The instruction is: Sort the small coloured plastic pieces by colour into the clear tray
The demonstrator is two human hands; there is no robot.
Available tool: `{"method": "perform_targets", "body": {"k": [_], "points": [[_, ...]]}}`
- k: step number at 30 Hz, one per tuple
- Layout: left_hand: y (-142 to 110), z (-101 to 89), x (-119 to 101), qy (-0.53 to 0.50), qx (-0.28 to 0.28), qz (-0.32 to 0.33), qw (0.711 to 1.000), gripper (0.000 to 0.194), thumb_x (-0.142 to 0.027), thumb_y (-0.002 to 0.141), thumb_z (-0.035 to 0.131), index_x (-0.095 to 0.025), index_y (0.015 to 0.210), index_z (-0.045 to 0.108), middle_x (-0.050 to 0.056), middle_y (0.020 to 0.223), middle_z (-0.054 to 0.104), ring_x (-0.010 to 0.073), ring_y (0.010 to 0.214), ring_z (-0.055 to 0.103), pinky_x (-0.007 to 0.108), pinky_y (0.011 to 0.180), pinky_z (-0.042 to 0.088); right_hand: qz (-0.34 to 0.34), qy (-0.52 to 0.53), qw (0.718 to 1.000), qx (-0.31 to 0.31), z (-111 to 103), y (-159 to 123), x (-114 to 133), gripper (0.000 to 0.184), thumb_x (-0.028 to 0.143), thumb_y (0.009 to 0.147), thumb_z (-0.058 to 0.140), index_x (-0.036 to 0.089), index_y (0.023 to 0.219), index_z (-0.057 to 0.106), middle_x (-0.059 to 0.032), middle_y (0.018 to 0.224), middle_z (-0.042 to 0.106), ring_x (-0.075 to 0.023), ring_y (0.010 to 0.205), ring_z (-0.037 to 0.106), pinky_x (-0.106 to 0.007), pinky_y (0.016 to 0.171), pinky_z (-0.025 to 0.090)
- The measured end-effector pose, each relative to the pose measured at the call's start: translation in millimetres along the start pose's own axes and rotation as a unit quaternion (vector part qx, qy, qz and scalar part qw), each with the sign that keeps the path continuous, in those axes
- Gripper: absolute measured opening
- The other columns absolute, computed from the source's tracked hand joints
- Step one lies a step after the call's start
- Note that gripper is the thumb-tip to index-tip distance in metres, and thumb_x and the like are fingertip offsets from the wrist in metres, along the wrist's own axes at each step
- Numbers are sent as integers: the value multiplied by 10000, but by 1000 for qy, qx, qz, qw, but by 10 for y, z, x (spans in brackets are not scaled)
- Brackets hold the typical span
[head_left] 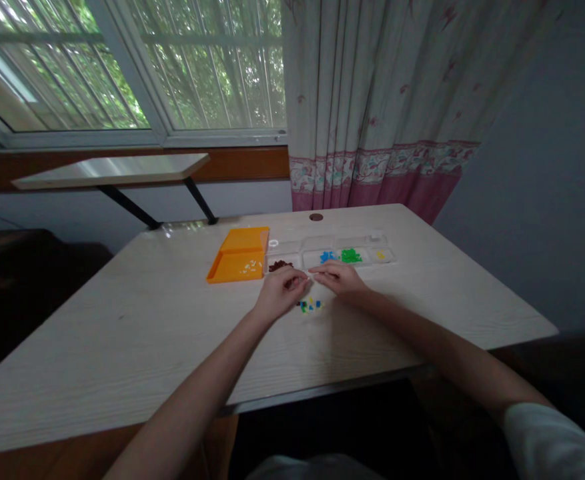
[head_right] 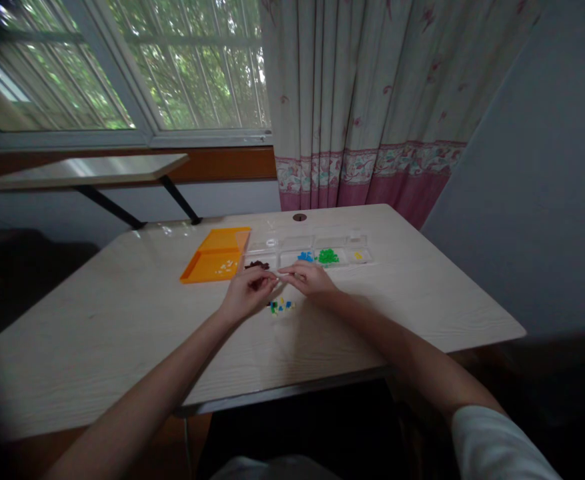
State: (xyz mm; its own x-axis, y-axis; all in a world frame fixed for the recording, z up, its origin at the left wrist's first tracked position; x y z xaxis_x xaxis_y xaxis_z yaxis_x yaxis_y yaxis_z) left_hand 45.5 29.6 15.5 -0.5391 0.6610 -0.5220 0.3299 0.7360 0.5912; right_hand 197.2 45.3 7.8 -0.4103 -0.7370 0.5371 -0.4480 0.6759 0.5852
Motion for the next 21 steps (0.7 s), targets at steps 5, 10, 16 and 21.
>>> {"method": "perform_targets", "body": {"k": [5,10,16,21], "points": [[6,-143,-50,21,-71,16,997,107,-235,779,565,-150,783,629,33,695,601,95,577,497,198,515,380,68,-27,986,152,129,-48,-70,194,304,769,587,207,901,691,-16,741,643,-99,639,527,-206,612,378],[7,-203,-129,28,-92,35,995,105,-229,787,562,-145,784,624,38,694,613,95,579,512,192,500,380,92,-46,971,216,181,-71,-60,218,352,725,628,231,895,692,-8,750,648,-117,715,558,-215,666,375],[-6,-191,-109,37,-86,17,995,130,-249,799,541,-150,805,626,41,709,610,99,600,520,198,532,394,90,-43,972,211,184,-59,-63,172,324,721,632,221,841,700,-7,721,640,-117,680,550,-218,637,369],[14,-172,69,104,-39,-38,993,170,-297,801,512,-173,811,628,37,740,608,114,633,529,214,557,381,93,-24,973,208,191,-73,-82,163,310,730,624,209,831,700,-15,731,652,-118,677,557,-218,626,370]]}}
Point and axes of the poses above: each hand's wrist, its own y-axis towards the middle knuckle, its own z-axis out of the palm, x = y × z, the point moved 5 cm from there along y, towards the middle knuckle
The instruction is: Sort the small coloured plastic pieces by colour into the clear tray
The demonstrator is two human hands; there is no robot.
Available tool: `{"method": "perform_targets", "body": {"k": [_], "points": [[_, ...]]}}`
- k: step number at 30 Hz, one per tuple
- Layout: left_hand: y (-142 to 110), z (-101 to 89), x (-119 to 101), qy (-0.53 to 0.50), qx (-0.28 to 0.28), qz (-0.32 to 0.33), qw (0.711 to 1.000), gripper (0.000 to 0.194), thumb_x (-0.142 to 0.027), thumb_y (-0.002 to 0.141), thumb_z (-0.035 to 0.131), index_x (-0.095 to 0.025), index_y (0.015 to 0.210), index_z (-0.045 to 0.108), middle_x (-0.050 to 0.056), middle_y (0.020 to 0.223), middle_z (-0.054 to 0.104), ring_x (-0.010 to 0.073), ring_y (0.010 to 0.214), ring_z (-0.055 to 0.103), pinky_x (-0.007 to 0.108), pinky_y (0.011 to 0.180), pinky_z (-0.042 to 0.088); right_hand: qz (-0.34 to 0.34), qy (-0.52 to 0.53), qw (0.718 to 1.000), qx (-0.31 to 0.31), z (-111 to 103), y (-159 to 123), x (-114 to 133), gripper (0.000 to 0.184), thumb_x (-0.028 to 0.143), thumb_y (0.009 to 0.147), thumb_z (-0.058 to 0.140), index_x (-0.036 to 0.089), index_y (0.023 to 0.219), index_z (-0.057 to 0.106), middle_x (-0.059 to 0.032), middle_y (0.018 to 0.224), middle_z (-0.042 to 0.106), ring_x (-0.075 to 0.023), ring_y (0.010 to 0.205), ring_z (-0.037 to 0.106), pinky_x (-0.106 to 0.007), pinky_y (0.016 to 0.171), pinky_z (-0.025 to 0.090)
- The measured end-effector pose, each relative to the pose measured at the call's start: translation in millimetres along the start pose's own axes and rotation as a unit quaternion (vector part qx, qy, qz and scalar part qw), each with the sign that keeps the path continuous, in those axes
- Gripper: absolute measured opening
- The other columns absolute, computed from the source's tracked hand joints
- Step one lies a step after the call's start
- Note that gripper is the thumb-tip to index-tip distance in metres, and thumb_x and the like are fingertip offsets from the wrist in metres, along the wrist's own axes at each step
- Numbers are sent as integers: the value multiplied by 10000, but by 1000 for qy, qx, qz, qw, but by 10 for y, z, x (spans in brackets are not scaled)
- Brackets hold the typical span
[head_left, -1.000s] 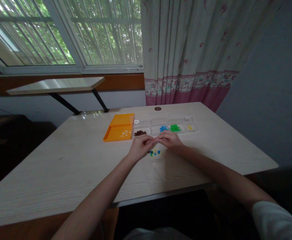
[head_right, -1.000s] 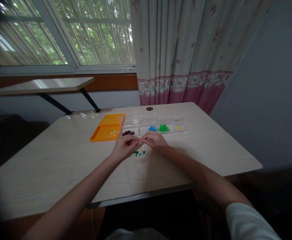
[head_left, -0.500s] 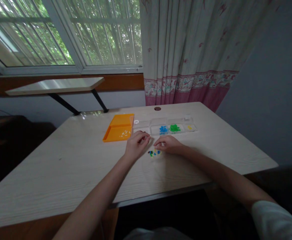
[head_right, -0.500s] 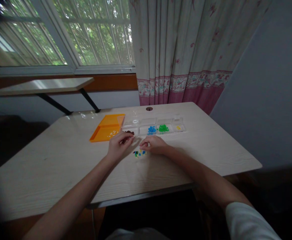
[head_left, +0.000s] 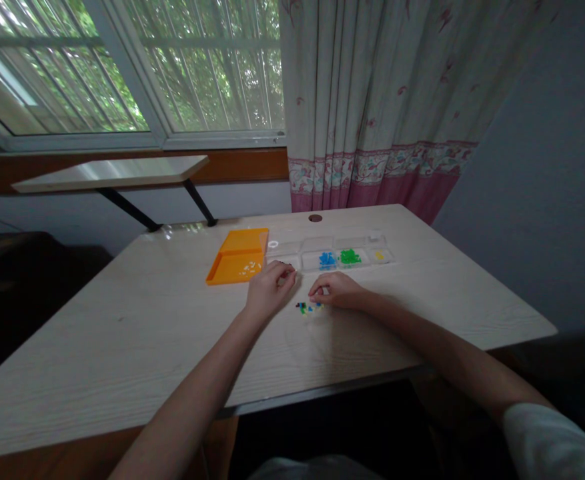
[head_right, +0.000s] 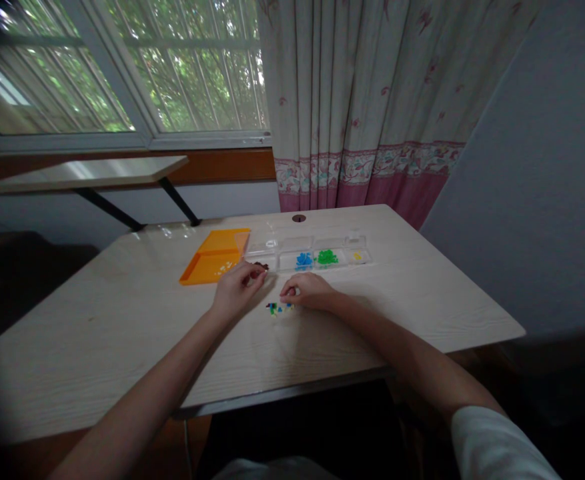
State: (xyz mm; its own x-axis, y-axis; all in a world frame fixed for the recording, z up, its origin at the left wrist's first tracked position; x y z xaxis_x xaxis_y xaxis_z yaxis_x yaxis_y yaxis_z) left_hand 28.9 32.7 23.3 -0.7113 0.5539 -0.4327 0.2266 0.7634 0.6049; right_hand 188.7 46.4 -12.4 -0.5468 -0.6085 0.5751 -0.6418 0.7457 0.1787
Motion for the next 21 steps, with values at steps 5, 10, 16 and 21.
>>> {"method": "perform_targets", "body": {"k": [5,10,16,21], "points": [[47,-193,339,106,-22,-124,986,185,-338,775,535,-182,747,630,38,678,581,146,590,488,253,512,300,8,29,1000,2,-5,-12,-19,151,299,723,630,191,807,694,-14,729,650,-110,665,552,-207,597,362],[21,-412,656,177,-35,-235,955,205,-357,739,586,-162,716,643,47,604,538,123,500,374,259,490,198,14,53,998,4,1,-15,-54,145,293,722,630,179,797,680,-8,730,636,-99,649,533,-197,575,352],[17,-408,720,214,-14,-244,946,200,-347,715,596,-155,712,656,49,544,510,126,463,365,255,480,196,7,82,997,-8,-14,-11,-74,119,257,705,639,157,762,672,-5,688,618,-84,593,491,-185,536,335],[52,-204,433,79,15,-115,990,177,-289,767,519,-168,785,647,19,575,543,110,496,432,222,470,271,29,126,990,-63,-67,-11,-83,183,315,713,627,140,755,657,33,568,528,-48,468,373,-172,450,263]]}}
Point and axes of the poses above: each hand's wrist, its own y-axis towards the middle knuckle, its own z-axis out of the palm, x = y × z, the point moved 5 cm from there along y, towards the middle knuckle
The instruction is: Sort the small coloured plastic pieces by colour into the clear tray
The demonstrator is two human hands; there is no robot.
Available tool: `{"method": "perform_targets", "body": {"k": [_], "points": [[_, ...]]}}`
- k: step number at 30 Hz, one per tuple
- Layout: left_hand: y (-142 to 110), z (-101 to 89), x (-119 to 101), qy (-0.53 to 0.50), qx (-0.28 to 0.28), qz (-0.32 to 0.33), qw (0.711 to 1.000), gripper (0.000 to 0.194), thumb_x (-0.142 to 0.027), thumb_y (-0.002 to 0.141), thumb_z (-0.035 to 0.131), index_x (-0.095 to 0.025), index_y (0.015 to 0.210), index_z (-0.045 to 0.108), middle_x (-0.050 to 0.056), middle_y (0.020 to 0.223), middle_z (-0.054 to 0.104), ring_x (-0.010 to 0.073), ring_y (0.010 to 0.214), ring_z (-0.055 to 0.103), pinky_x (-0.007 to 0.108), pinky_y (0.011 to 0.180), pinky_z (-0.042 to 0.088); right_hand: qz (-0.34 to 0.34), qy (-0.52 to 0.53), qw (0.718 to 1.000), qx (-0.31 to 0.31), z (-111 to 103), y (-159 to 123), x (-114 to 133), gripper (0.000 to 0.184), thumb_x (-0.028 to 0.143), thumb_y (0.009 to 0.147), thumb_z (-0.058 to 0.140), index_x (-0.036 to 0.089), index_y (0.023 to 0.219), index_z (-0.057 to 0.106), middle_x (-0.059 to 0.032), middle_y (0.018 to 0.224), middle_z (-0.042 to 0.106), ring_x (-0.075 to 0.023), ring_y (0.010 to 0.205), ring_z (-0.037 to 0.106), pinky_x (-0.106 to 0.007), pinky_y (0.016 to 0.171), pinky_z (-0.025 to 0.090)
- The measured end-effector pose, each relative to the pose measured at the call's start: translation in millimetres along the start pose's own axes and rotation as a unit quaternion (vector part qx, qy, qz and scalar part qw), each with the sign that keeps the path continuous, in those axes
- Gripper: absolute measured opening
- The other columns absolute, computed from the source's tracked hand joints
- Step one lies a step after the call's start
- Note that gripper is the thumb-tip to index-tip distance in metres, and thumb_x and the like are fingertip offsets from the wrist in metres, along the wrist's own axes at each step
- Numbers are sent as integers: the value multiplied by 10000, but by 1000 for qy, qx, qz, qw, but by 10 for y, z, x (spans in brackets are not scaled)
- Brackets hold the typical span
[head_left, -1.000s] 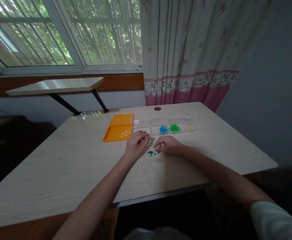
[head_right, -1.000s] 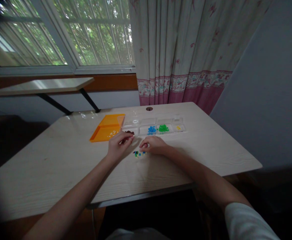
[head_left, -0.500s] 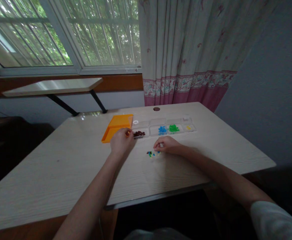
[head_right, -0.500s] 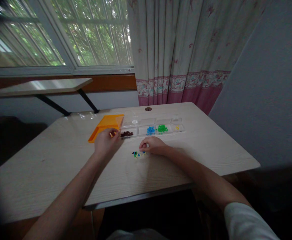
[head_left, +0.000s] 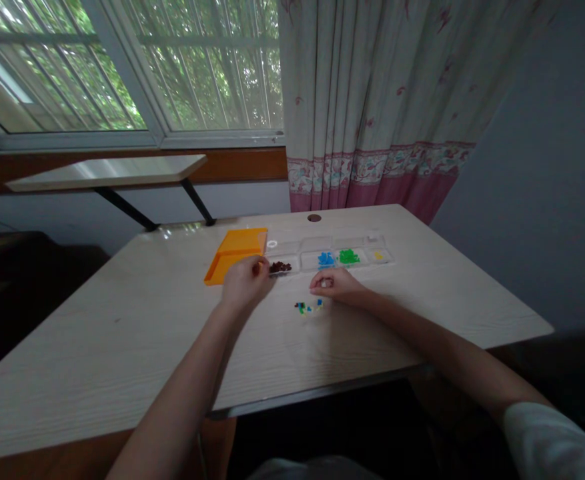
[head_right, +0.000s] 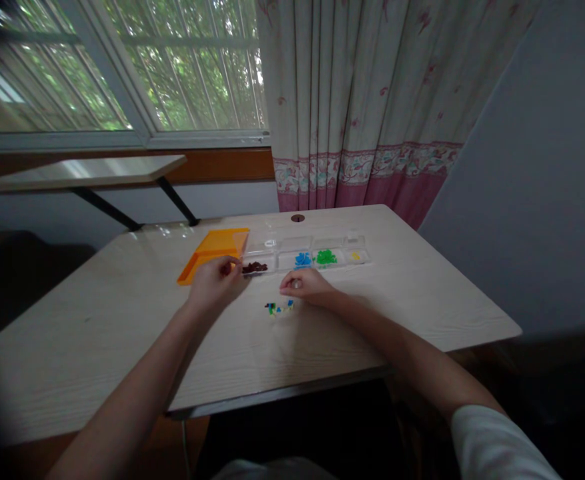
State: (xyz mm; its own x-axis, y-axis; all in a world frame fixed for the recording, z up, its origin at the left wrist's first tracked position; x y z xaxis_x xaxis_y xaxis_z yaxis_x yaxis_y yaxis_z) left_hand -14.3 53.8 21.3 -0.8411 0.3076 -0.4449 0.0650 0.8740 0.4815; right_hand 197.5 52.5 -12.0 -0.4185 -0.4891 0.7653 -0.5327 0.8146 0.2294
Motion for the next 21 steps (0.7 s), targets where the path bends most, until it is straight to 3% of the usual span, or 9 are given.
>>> {"method": "perform_targets", "body": {"k": [4,7,10,18,21], "points": [[-132,274,-365,-149,154,110,970,161,-279,741,553,-165,756,665,-24,533,490,78,487,415,181,467,310,11,44,998,-44,-9,1,-35,270,397,724,606,138,789,644,64,498,415,-38,431,286,-171,409,204],[-222,399,-523,-189,222,127,948,166,-296,724,597,-162,787,672,-55,485,419,63,454,365,172,452,285,13,73,996,-47,16,-3,-50,298,425,722,605,139,796,634,79,469,347,-40,428,262,-174,403,188],[-245,425,-567,-197,228,119,946,183,-315,737,597,-149,763,671,-53,488,410,62,464,359,171,454,276,5,84,996,-38,35,-9,-15,296,425,716,612,139,792,629,79,475,351,-37,424,256,-176,397,181],[-214,359,-559,-201,178,119,956,206,-327,773,567,-148,757,667,-35,529,439,70,504,394,174,467,300,4,85,996,-34,43,-3,29,316,457,714,604,146,767,622,80,462,334,-42,417,250,-181,390,179],[-208,346,-563,-195,162,130,959,172,-289,771,564,-150,769,664,-30,545,457,75,521,411,177,479,309,4,82,995,-51,26,-5,16,320,434,718,607,149,862,621,61,544,448,-31,415,268,-167,386,204]]}}
Point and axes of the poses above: each hand's wrist, its own y-axis towards the middle knuckle, its own z-axis out of the palm, x = y × z, the point moved 5 cm from there along y, towards the middle knuckle
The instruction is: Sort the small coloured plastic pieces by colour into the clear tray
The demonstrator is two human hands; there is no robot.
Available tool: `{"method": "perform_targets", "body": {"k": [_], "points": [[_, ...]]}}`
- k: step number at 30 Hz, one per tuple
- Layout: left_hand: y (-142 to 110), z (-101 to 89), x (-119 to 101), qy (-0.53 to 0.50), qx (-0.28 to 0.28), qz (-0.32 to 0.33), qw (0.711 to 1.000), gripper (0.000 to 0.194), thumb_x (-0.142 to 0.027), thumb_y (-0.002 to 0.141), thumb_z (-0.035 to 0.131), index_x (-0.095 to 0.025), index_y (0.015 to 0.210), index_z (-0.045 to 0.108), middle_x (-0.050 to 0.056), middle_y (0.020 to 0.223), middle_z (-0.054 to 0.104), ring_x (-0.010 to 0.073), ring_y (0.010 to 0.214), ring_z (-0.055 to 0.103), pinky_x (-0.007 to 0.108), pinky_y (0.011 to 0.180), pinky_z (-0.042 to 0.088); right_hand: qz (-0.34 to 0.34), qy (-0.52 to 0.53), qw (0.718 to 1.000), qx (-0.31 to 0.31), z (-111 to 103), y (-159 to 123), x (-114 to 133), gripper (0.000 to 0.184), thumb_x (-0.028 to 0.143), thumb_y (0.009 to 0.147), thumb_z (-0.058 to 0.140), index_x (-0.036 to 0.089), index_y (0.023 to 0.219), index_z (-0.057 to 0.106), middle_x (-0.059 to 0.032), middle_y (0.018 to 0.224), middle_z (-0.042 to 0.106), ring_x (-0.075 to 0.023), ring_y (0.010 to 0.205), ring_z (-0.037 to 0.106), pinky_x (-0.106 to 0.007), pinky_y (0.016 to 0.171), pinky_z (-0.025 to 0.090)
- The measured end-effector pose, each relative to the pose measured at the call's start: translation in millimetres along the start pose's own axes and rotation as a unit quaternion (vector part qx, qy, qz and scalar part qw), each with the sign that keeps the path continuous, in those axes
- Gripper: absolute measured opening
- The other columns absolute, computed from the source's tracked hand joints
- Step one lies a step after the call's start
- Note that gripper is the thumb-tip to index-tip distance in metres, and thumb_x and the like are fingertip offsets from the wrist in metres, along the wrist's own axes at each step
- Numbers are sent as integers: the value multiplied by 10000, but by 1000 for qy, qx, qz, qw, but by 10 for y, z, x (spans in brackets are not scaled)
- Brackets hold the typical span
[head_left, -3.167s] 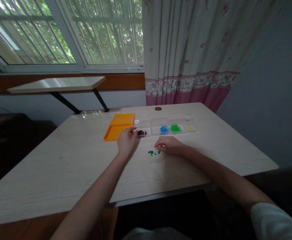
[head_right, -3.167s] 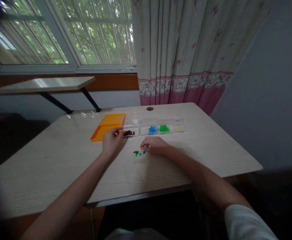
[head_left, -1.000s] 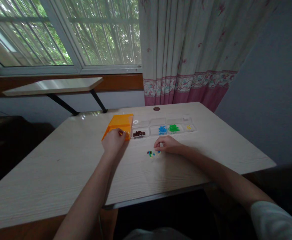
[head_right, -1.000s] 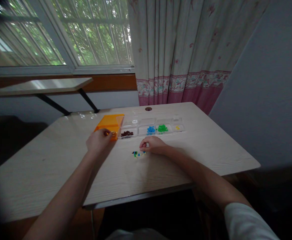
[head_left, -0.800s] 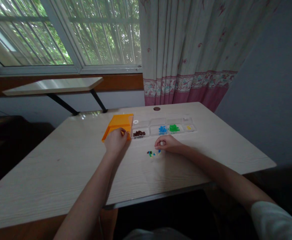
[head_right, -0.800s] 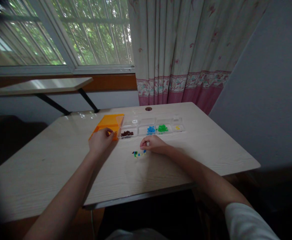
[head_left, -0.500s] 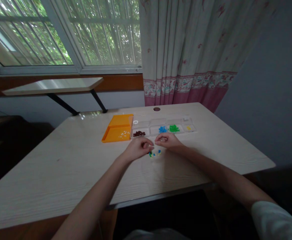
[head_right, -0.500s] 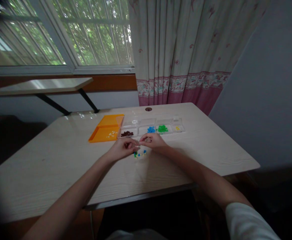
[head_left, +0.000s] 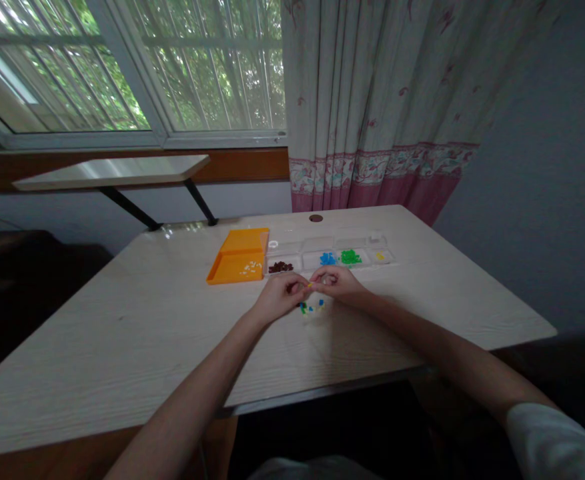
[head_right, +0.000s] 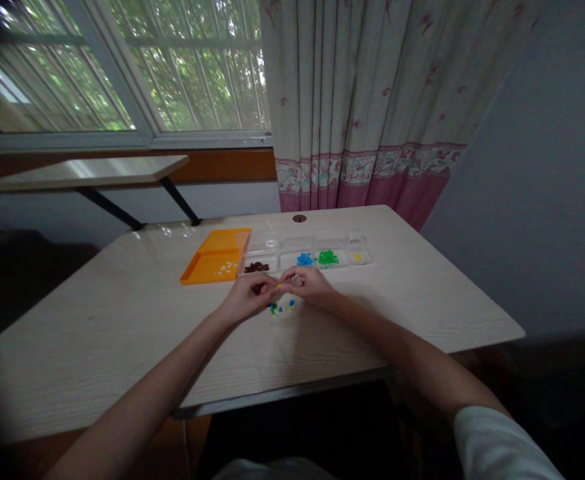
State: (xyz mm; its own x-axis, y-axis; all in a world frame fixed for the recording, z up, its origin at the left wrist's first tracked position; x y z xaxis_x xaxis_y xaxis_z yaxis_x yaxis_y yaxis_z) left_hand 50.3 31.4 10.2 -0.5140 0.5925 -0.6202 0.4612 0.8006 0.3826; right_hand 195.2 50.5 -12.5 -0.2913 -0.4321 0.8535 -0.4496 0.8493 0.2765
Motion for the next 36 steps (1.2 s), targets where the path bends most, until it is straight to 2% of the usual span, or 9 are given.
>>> {"method": "perform_targets", "body": {"k": [2,4,8,11,14,17,20,26,36], "points": [[-1,-10,4,12,-11,4,1000,156,-273,768,558,-154,772,659,-30,548,463,77,520,411,180,482,307,-13,-16,1000,-9,-18,-4,19,325,407,723,606,157,930,617,32,655,537,-23,417,302,-161,390,236],[-5,-10,6,24,-13,11,1000,139,-257,762,556,-158,765,653,-28,553,475,78,523,417,181,493,311,-43,-60,997,-15,-31,-10,69,285,378,731,605,163,916,633,7,720,581,-29,437,352,-163,412,278],[-16,8,3,46,-7,23,999,114,-242,752,559,-165,750,643,-25,572,498,82,548,442,184,523,324,-116,-153,981,-30,-39,-31,181,188,329,756,595,161,806,664,-18,689,607,-68,520,451,-184,493,348],[-15,22,9,51,-2,22,998,119,-250,759,556,-162,748,635,-27,563,484,87,550,443,191,528,328,-145,-185,971,-29,-39,-38,213,181,320,779,576,164,789,668,-23,676,616,-87,561,488,-197,536,372],[-14,33,2,46,6,20,999,143,-265,764,561,-167,837,634,-18,601,504,103,586,471,208,560,366,-164,-199,965,-51,-107,-34,233,190,331,789,569,171,800,671,-26,683,623,-96,572,498,-208,555,384],[-29,70,-81,39,41,54,997,204,-275,774,561,-188,943,633,29,771,575,133,728,528,242,669,420,-160,-202,959,-121,-272,-33,259,195,330,796,562,169,804,671,-31,693,626,-94,552,484,-217,557,388],[-66,144,-217,45,94,111,988,229,-278,798,539,-218,998,634,61,940,588,163,901,528,285,806,420,-139,-203,952,-183,-434,-44,264,192,331,800,559,172,809,667,-31,722,631,-85,523,453,-220,545,384],[-120,296,-336,103,164,169,966,222,-267,816,516,-218,988,649,65,970,594,179,925,520,306,815,426,-156,-195,942,-226,-559,-64,276,157,321,789,578,189,812,660,-14,734,627,-74,511,437,-211,504,367],[-76,257,-120,111,140,130,975,229,-190,840,452,-158,943,654,79,934,610,160,891,550,278,813,445,-187,-198,933,-237,-621,-110,377,126,286,794,577,187,808,654,-15,719,624,-85,548,469,-212,506,371]]}}
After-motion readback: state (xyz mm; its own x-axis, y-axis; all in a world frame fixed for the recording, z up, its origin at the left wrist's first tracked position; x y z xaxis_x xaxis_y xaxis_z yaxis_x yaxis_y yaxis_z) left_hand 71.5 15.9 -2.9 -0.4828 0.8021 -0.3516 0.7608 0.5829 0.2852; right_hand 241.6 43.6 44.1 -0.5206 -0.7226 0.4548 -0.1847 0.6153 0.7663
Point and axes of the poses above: each hand's wrist, its own y-axis towards the middle knuckle, its own z-axis out of the palm, x = y × z, the point moved 5 cm from there along y, towards the middle knuckle
